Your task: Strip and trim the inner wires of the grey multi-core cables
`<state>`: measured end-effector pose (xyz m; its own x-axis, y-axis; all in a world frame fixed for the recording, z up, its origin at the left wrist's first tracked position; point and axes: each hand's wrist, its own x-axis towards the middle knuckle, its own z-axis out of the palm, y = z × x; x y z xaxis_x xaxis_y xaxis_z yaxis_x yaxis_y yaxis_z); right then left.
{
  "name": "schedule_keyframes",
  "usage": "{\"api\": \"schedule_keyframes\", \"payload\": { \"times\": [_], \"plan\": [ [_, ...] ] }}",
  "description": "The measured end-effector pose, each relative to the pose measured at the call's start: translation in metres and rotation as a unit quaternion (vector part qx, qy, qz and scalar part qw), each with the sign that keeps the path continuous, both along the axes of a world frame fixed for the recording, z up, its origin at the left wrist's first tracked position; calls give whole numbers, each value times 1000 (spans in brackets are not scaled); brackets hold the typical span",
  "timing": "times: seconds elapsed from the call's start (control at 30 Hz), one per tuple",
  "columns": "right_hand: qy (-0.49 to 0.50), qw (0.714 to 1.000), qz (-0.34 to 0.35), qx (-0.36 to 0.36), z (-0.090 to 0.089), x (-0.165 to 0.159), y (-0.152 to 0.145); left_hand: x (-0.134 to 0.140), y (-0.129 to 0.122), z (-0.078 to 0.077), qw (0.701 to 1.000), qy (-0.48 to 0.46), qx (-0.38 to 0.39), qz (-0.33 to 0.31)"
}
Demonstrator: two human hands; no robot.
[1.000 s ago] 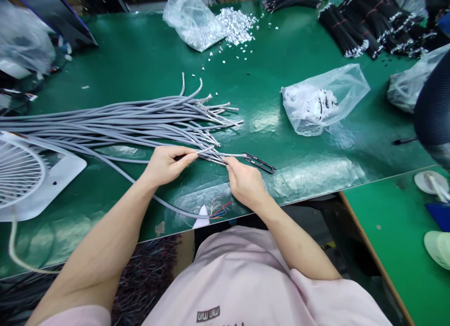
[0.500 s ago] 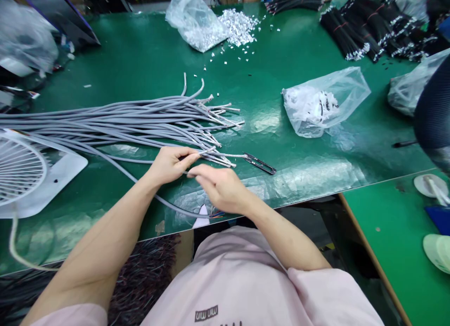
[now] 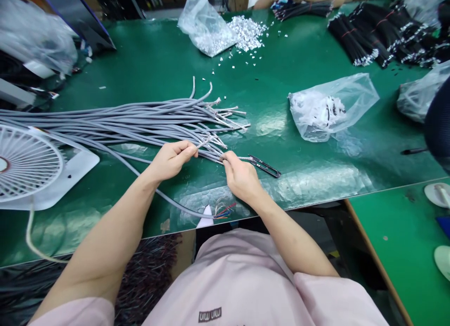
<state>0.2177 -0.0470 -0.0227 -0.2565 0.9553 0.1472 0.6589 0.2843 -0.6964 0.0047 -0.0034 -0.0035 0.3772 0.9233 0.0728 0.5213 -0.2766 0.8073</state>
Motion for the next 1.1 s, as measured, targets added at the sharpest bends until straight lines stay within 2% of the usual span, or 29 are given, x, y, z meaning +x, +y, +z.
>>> {"api": "schedule_keyframes", "payload": {
  "times": [0.27,0.53,0.73,0.8,0.93,1.1],
  "plan": [
    [20,1000,4,-4,3,-1,2,3,-1,3,1000,26,16,-1],
    [90,995,24,-29,4,-10,9,3,-2,-4,998,59,27,-26],
    [149,971,184,0,25,-14,-7,7,3,-15,995,97,0,7],
    [134,978,157,2,24,-10,-12,7,4,-15,997,80,-5,10],
    [51,998,41,-14,9,1,-8,4,3,-8,999,34,-14,16],
    [3,999,13,-29,-2,1,-2,4,1,-4,999,21,-26,22]
  ]
}}
